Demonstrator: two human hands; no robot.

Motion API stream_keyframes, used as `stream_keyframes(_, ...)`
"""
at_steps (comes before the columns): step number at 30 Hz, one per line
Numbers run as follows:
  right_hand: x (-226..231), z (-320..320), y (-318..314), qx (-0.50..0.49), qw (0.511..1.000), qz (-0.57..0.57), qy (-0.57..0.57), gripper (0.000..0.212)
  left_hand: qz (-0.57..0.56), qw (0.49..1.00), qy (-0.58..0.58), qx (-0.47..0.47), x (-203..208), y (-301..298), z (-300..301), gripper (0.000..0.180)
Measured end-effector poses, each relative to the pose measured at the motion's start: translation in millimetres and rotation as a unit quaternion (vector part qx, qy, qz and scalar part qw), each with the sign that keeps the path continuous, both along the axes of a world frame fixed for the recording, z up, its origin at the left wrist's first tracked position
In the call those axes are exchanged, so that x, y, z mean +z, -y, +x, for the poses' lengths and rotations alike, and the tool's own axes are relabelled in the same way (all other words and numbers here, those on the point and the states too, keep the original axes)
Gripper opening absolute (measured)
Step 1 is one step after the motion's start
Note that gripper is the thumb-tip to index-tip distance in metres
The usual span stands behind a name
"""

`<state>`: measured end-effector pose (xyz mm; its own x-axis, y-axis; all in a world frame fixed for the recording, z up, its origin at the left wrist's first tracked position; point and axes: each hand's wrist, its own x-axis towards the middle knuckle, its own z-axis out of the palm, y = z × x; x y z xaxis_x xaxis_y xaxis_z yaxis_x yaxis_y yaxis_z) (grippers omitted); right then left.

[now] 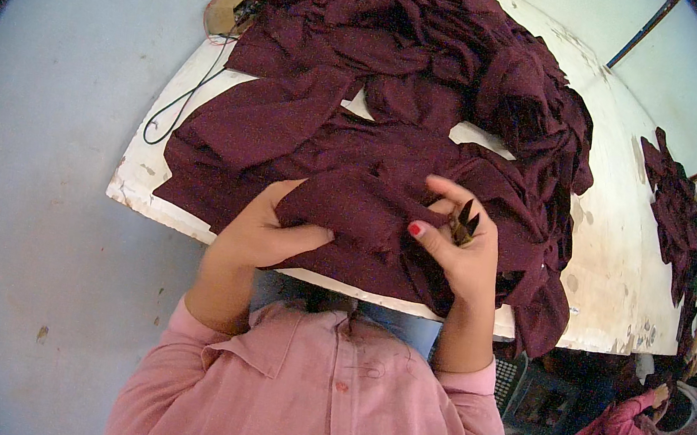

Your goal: The person uses small scissors to trim loose threads and tags from a maroon shirt. They repeatedly lift and reposition the shirt to access different areas, cutting visible threads and a tag before placing the shirt back on the pile.

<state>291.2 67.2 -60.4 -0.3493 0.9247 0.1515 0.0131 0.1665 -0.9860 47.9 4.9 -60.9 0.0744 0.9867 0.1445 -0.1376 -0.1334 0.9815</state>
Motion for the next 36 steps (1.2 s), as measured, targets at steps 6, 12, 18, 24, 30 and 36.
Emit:
stream_keyframes(6,-5,-5,12,-0.235,0.820,0.502,0.142,0.018,0.193,0.854,-0.278,0.394,0,-32,-13,0.044)
stream_keyframes(12,-13,-6,17,-0.138,0.744,0.632,0.167,0.027,-0.218,0.916,0.337,0.021,-40,-19,-17,0.037)
stream_keyframes(18,-17,-22,21,-0.138,0.715,0.663,0.171,0.016,-0.106,0.950,0.294,-0.008,-38,-14,31,0.038)
stream_keyframes(24,-18,-29,23,-0.093,0.738,0.637,0.202,0.013,0.016,0.996,-0.057,-0.063,-65,-6,32,0.040)
stream_keyframes(30,-21,-30,22,-0.176,0.956,0.233,0.012,0.024,-0.085,0.918,0.385,-0.042,-25,-14,38,0.036)
stream_keyframes(36,-7,-24,24,0.009,0.978,-0.158,-0.139,0.018,-0.106,0.869,0.469,-0.118,-24,-14,35,0.038)
